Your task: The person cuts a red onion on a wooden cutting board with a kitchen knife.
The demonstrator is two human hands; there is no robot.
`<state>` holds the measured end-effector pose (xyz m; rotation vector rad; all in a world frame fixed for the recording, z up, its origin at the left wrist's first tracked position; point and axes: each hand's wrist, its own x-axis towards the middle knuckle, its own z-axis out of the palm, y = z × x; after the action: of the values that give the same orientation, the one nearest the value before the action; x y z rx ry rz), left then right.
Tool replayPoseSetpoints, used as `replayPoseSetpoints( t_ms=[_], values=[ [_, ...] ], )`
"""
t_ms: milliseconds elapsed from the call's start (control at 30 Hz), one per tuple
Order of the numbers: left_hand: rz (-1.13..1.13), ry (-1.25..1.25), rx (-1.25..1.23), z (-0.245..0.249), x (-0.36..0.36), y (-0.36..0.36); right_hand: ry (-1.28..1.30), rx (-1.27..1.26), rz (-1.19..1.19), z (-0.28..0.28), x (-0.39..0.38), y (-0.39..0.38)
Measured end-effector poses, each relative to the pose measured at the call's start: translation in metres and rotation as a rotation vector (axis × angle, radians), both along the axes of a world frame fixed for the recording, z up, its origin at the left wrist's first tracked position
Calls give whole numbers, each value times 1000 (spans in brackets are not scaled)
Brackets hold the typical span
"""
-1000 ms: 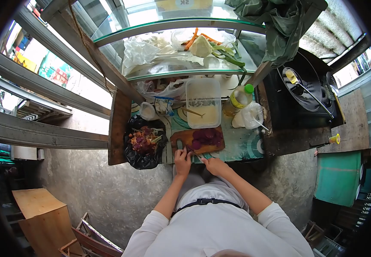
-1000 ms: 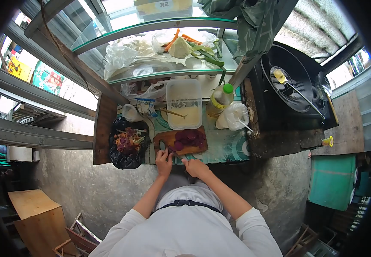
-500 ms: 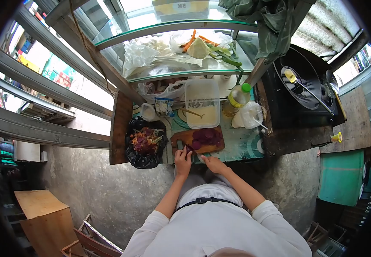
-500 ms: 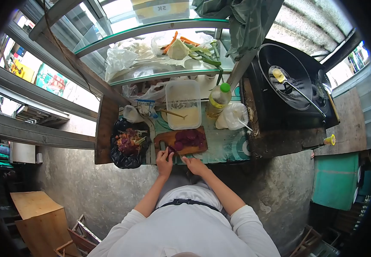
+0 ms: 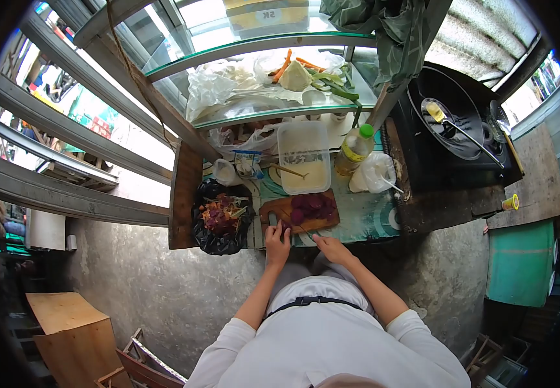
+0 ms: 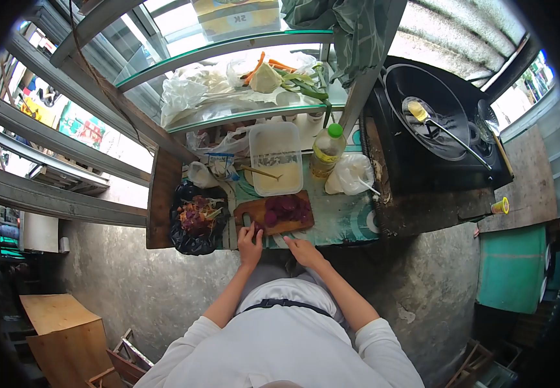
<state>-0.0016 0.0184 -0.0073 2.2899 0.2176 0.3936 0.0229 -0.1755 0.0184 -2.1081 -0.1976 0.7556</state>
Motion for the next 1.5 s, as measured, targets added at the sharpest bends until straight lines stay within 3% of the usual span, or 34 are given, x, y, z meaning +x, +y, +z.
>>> replayPoseSetpoints(
  t_ms=[733, 1033, 1500],
  values=[
    [5, 27, -13, -3, -3, 2, -14, -206, 55, 38, -18, 15],
    [55, -11, -18, -8, -3, 0, -21, -324, 198, 69, -4, 26],
    [64, -56, 12, -7, 0, -2, 1, -289, 298, 24, 7, 22]
  ],
)
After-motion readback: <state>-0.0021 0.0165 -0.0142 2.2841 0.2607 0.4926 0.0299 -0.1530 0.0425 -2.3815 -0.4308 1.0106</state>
